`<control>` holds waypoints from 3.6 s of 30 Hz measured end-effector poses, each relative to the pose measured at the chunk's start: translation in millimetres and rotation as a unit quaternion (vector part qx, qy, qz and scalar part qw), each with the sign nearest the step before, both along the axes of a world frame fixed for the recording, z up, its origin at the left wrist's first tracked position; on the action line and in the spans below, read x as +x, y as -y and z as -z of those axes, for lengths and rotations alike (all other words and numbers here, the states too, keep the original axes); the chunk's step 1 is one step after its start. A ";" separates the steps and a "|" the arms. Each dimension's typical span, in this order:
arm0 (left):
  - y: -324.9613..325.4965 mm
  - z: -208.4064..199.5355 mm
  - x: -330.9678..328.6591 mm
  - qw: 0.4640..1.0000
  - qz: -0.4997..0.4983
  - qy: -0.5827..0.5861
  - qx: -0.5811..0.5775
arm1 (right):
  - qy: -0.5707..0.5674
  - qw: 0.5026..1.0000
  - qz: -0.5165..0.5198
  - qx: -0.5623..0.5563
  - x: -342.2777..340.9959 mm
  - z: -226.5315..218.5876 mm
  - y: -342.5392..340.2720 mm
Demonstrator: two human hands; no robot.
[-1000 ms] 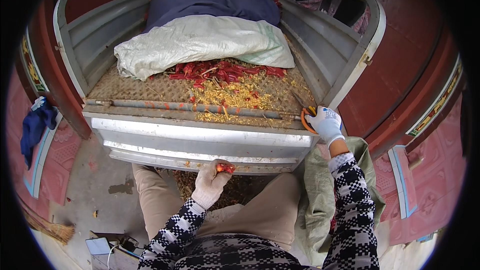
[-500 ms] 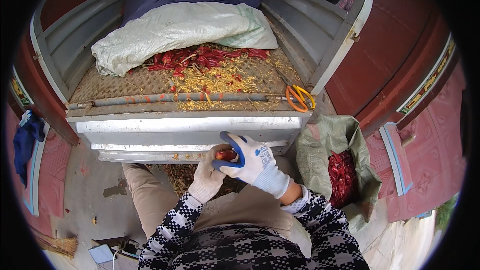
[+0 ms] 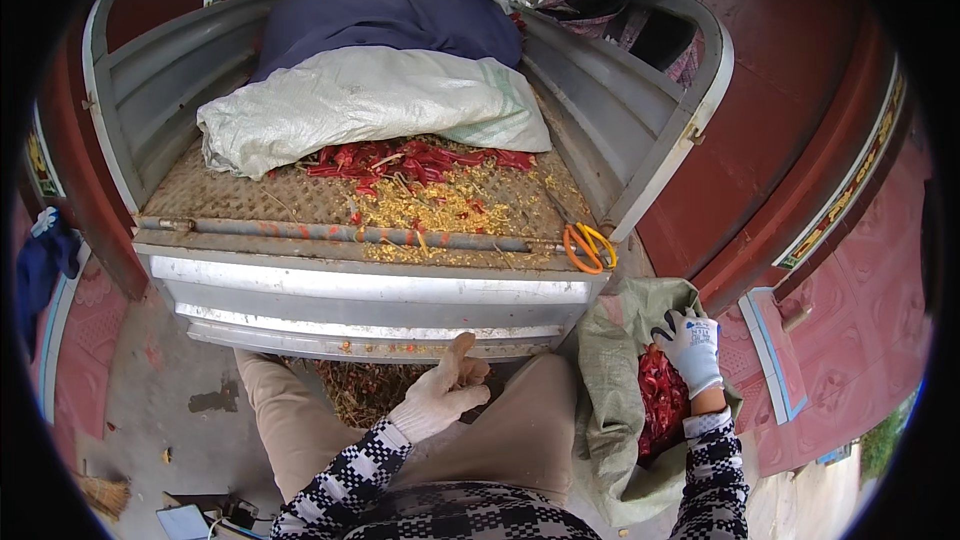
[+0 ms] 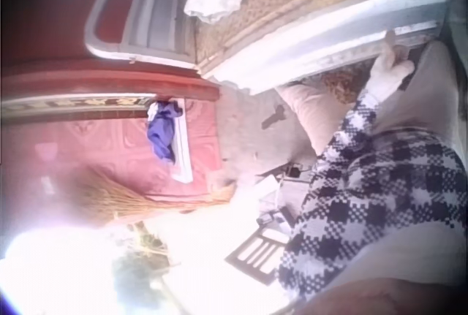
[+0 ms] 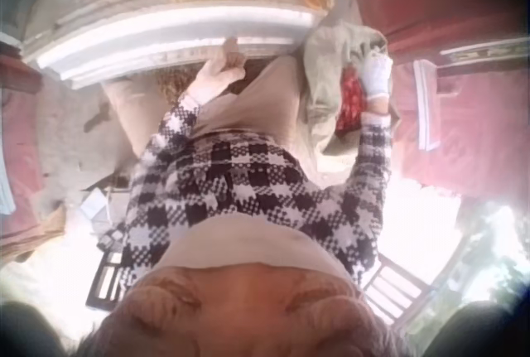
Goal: The person uses scissors to trim the stems off red chili peppers one by one. They hold each pepper in their left hand and cut the stem with their right hand, dropping the trimmed peppers onto a mat in the back of a vehicle.
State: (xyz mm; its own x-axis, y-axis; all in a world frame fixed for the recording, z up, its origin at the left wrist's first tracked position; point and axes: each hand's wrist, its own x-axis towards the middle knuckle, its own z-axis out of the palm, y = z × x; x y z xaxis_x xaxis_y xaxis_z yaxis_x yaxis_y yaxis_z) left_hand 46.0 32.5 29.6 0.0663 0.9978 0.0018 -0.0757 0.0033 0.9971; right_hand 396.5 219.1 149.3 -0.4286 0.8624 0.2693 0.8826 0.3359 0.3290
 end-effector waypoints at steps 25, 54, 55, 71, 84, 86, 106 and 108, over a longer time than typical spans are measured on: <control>38.7 140.4 -75.0 0.854 -0.128 0.421 -0.278 | -0.468 0.874 -0.065 -0.115 -388.1 -108.8 -304.8; 27.9 116.7 -102.2 0.866 -0.152 0.400 -0.258 | -0.121 0.938 -0.226 -0.233 -438.7 23.3 -258.5; 27.5 117.0 -101.9 0.867 -0.152 0.398 -0.259 | -0.053 0.950 -0.236 -0.199 -441.6 -3.4 -241.7; 22.8 121.0 -99.9 0.857 -0.187 0.381 -0.292 | -0.136 0.973 -0.184 -0.021 -415.2 46.7 -437.8; 25.3 117.3 -99.7 0.854 -0.199 0.374 -0.302 | -0.181 0.949 -0.212 -0.146 -457.0 64.9 -388.4; 27.2 123.5 -98.7 0.845 -0.205 0.391 -0.303 | -0.162 0.948 -0.223 -0.160 -475.3 64.3 -351.9; 26.9 131.9 -89.9 0.859 -0.210 0.406 -0.229 | 0.061 0.905 -0.370 -0.202 -480.2 -36.6 -209.2; 27.7 132.6 -90.4 0.863 -0.208 0.400 -0.229 | 0.014 0.889 -0.429 -0.158 -460.7 -50.7 -213.0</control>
State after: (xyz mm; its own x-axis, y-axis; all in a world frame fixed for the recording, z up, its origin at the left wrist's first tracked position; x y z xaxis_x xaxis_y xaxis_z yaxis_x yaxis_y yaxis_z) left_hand -44.4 4.8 -103.1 -0.1372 0.8431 -0.5200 -0.8288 0.1898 0.5263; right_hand -64.2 432.1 199.9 -0.9680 0.2459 0.0496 0.2501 0.9612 0.1164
